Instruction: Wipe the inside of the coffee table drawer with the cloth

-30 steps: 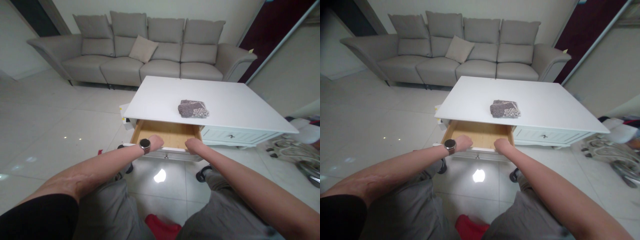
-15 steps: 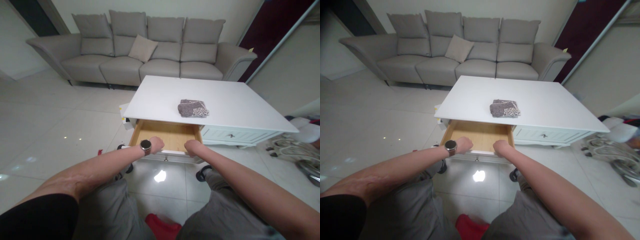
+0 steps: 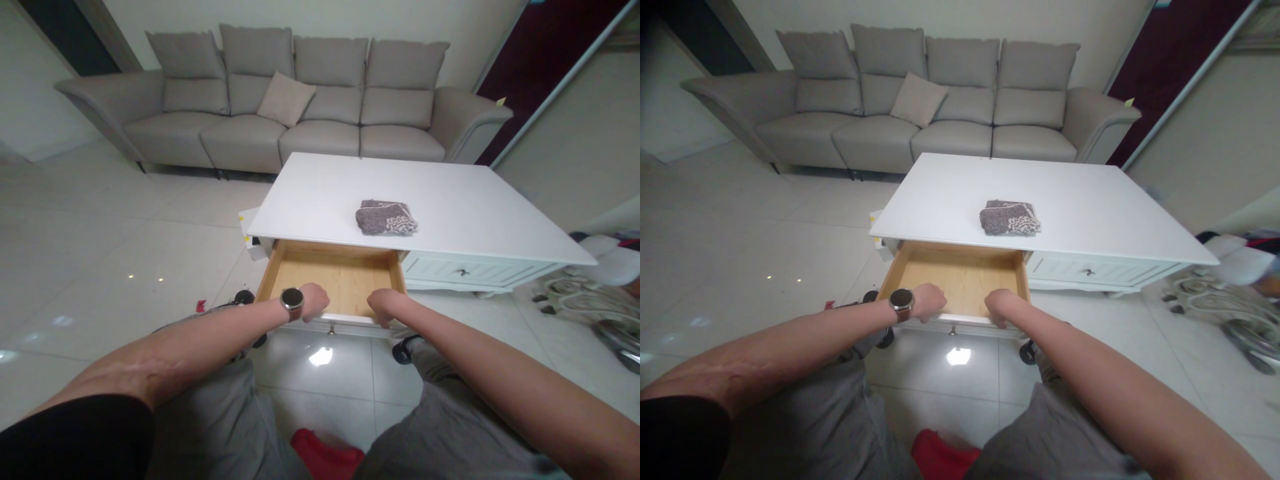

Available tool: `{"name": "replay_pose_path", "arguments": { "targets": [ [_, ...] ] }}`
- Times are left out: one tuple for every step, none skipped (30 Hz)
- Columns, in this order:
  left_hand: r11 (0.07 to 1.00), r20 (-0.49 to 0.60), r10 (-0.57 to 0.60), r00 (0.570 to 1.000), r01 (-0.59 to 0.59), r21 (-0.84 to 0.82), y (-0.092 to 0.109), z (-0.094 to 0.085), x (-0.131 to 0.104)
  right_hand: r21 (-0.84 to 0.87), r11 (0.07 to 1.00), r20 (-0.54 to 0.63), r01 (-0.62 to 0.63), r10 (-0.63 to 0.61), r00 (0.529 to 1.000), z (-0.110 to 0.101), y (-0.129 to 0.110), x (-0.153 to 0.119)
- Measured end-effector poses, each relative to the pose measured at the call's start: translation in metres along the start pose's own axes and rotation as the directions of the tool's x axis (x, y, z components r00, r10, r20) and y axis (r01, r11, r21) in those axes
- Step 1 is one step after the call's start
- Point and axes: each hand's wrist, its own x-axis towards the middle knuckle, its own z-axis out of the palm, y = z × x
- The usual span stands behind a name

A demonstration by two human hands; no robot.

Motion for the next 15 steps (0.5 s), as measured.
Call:
{"name": "replay_pose_path", "arguments": {
  "targets": [
    [1.000,-0.003,-0.010,1.000,0.010,-0.011,0.000,0.000,0.000,0.001,1.000,-0.006,0.004,-0.004,1.000,0.000,-0.001,0.001],
    [1.000,-0.004,-0.014,1.000,0.014,-0.020,0.001,0.000,-0.001,0.005,1.000,-0.007,0.010,-0.010,1.000,0.001,-0.002,0.001],
    [1.000,-0.002,-0.011,1.000,0.010,-0.025,0.001,0.000,-0.001,0.016,1.000,0.003,0.013,-0.013,1.000,0.002,-0.004,0.001],
    [1.000,0.005,0.000,1.000,0.000,-0.029,0.002,0.001,-0.001,0.033,0.999,0.029,0.010,-0.011,1.000,0.002,-0.005,0.002],
    [0.999,0.014,0.012,1.000,-0.011,-0.036,0.003,0.002,-0.002,0.056,0.998,0.062,0.001,-0.005,0.998,0.004,-0.007,0.002],
    [0.999,0.026,0.017,1.000,-0.015,-0.049,0.004,0.003,-0.001,0.079,0.997,0.089,-0.013,0.006,0.996,0.005,-0.008,0.003],
    [0.997,0.037,0.013,0.999,-0.011,-0.071,0.005,0.004,-0.001,0.100,0.995,0.104,-0.026,0.016,0.994,0.006,-0.010,0.003],
    [0.995,0.041,0.002,0.999,0.003,-0.101,0.006,0.006,0.000,0.117,0.992,0.104,-0.036,0.024,0.994,0.007,-0.011,0.004],
    [0.990,0.037,-0.014,0.999,0.019,-0.137,0.006,0.007,0.001,0.130,0.990,0.095,-0.047,0.035,0.995,0.009,-0.013,0.004],
    [0.985,0.028,-0.029,0.999,0.033,-0.171,0.006,0.009,0.002,0.141,0.988,0.076,-0.055,0.045,0.996,0.009,-0.014,0.004],
    [0.979,0.016,-0.043,0.999,0.045,-0.201,0.006,0.010,0.004,0.150,0.987,0.051,-0.057,0.050,0.997,0.010,-0.016,0.003],
    [0.973,0.004,-0.055,0.998,0.055,-0.223,0.006,0.011,0.005,0.155,0.986,0.022,-0.053,0.051,0.998,0.010,-0.017,0.001],
    [0.968,-0.006,-0.067,0.998,0.064,-0.241,0.004,0.010,0.006,0.156,0.987,-0.010,-0.044,0.046,0.999,0.009,-0.018,-0.003],
    [0.962,-0.005,-0.079,0.997,0.075,-0.261,0.002,0.010,0.006,0.151,0.988,-0.045,-0.025,0.032,0.998,0.007,-0.019,-0.008],
    [0.953,0.016,-0.088,0.996,0.089,-0.291,-0.001,0.008,0.006,0.142,0.990,-0.083,0.004,0.008,0.996,0.005,-0.020,-0.015]
  ]
}}
